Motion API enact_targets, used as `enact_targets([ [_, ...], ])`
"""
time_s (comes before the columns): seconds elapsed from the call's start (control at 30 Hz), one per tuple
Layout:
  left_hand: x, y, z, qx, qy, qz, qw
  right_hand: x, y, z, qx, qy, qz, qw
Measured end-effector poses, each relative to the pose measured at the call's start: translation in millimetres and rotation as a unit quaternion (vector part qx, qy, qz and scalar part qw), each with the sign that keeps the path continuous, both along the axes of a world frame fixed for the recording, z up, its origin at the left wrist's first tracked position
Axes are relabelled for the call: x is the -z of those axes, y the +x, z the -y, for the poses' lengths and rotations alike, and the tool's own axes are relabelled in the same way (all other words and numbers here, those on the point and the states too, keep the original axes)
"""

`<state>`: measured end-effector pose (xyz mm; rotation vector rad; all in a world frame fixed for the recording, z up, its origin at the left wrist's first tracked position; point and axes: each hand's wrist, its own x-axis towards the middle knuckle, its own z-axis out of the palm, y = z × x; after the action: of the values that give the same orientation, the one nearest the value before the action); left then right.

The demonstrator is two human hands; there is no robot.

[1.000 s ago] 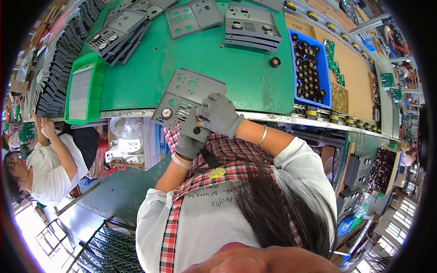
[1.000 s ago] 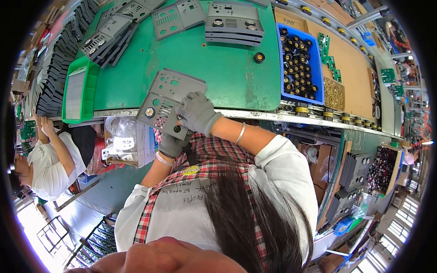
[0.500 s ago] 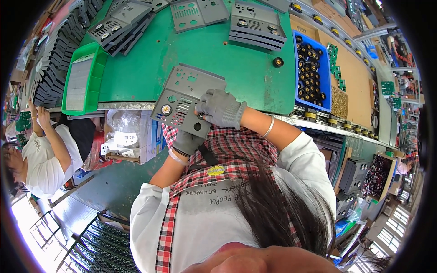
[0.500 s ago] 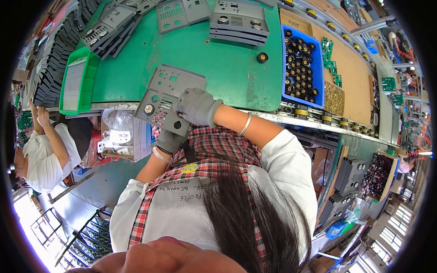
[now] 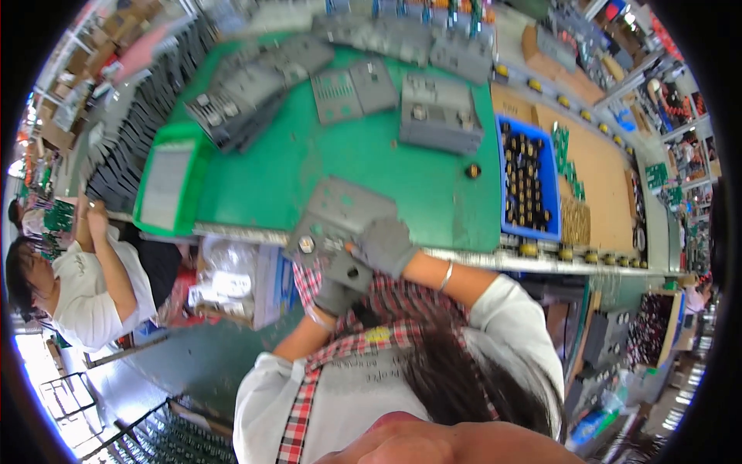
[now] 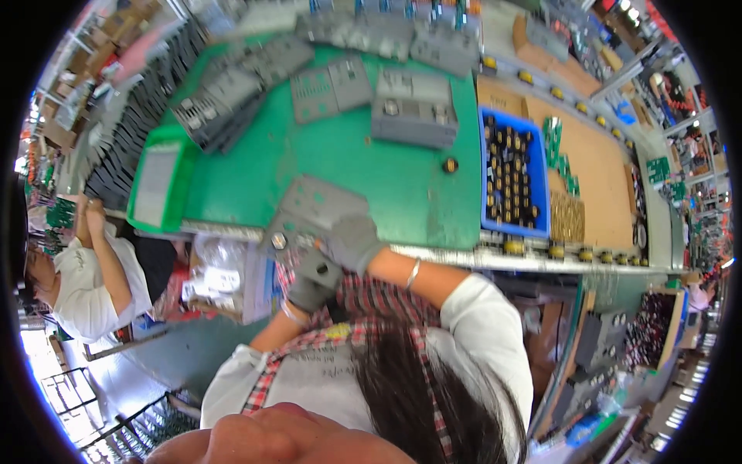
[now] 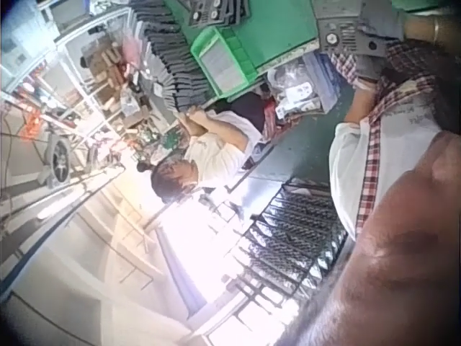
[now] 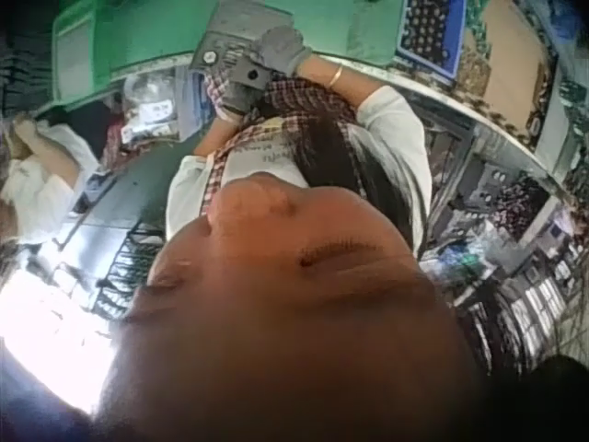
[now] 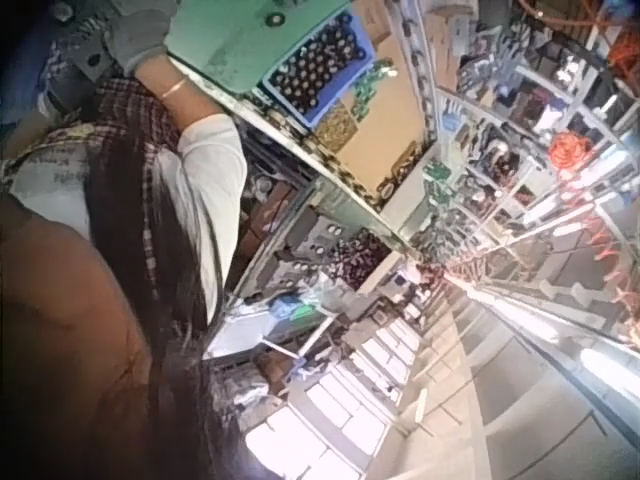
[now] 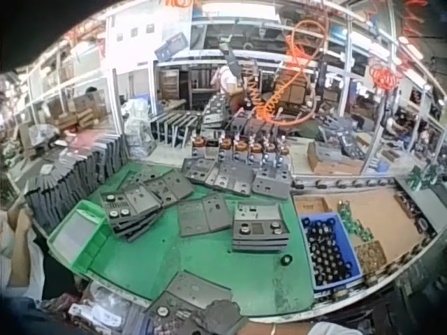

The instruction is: Assembling small electrical or mechanical components onto a metal faceplate at a factory workstation.

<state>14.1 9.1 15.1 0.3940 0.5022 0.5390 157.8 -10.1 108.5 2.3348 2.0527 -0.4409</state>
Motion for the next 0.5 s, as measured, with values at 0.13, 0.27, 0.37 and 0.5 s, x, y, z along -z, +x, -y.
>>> enact_targets([
  [0.13, -9, 10, -2, 0.015, -0.018, 0.038, 0.999, 26, 18, 8, -0.052, 0.267, 0.006, 0.962],
  [0.27, 0, 1, -4, 0.048, -0.208, 0.178, 0.961, 7, 18, 21, -0.073, 0.171, 0.003, 0.982],
  [0.37, 5, 1, 0, 0.054, 0.062, -0.008, 0.997, 5, 23, 19, -0.111, 0.265, -0.105, 0.952],
  [0.5, -14, 5, -3, 0.074, 0.344, -0.115, 0.929, -7, 33, 17, -0.079, 0.096, -0.101, 0.987],
])
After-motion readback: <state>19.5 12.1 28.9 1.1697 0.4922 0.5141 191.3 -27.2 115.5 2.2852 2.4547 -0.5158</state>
